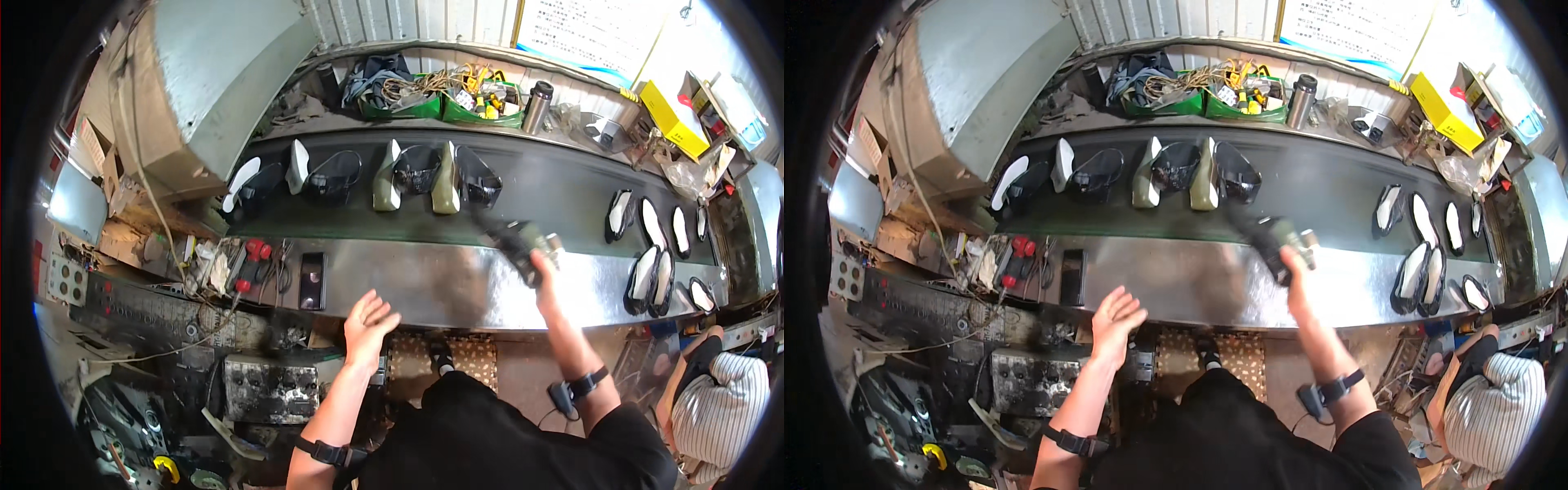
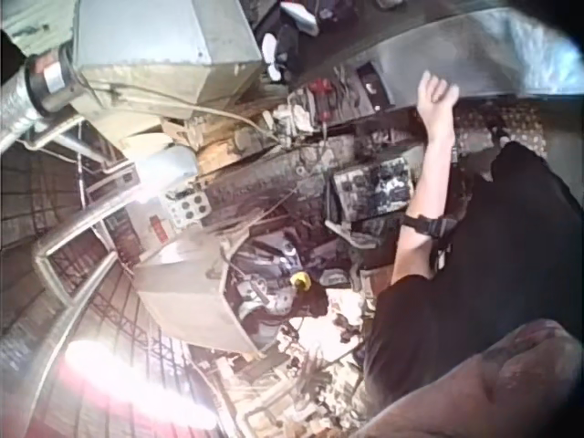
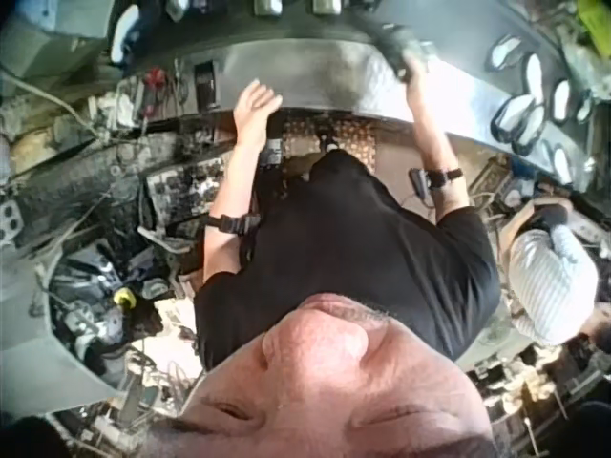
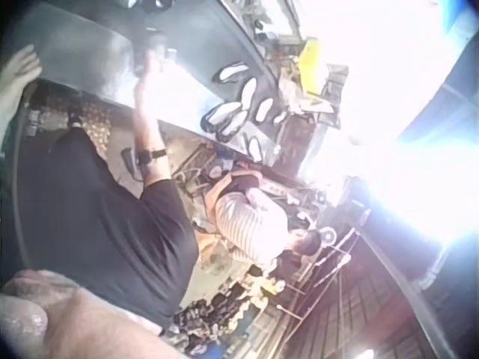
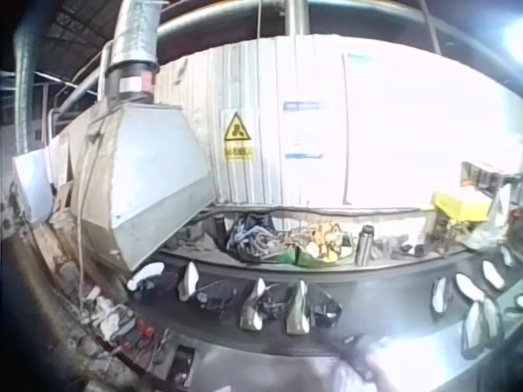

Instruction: Operating a shoe lasting machine and organizing shoe components on a conveyor belt in a factory.

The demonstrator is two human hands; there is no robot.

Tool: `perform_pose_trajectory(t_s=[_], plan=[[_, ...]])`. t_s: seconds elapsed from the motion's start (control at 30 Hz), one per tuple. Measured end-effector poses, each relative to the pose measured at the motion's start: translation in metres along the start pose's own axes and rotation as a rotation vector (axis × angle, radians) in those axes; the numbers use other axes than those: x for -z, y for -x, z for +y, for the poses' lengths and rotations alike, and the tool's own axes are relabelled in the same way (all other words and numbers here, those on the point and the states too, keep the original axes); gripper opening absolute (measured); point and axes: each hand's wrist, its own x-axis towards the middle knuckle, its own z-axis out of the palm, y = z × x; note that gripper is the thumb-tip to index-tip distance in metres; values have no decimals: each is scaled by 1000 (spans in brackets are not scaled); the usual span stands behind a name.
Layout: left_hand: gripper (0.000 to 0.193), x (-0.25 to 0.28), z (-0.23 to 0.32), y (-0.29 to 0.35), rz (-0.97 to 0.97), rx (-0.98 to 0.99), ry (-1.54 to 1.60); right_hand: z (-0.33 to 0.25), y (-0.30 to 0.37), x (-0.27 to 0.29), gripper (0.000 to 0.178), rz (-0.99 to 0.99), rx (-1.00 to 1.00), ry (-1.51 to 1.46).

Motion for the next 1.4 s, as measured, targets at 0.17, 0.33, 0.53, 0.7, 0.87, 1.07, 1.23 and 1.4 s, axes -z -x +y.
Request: perform_pose_trajectory(t_s=[0.17,0.33,0.53,0.7,0.87,1.07,1.23,1.4], plan=[[53,-24,-33,-46,-119,119,-157,-12,-205,137,107,92,46,-179],[52,-49,-31,-100,-96,74,-431,26,-231,126,89,634,477,1183],[62,-144,-50,-232,-108,-190,-744,99,-182,-88,113,53,-270,91],[99,-234,-70,-299,-43,-193,-896,107,-224,-117,119,388,-185,-432],[104,-247,-97,-309,178,-259,-908,32,-219,-54,92,246,161,-640],[69,-186,-49,-227,-10,-494,-907,29,-100,47,54,-61,-239,-564],[49,-110,-16,-132,-537,-1098,-1170,33,-8,74,56,-24,-522,-551],[32,-125,-85,-68,-828,-1435,-1114,24,20,70,53,-48,-515,-587]])
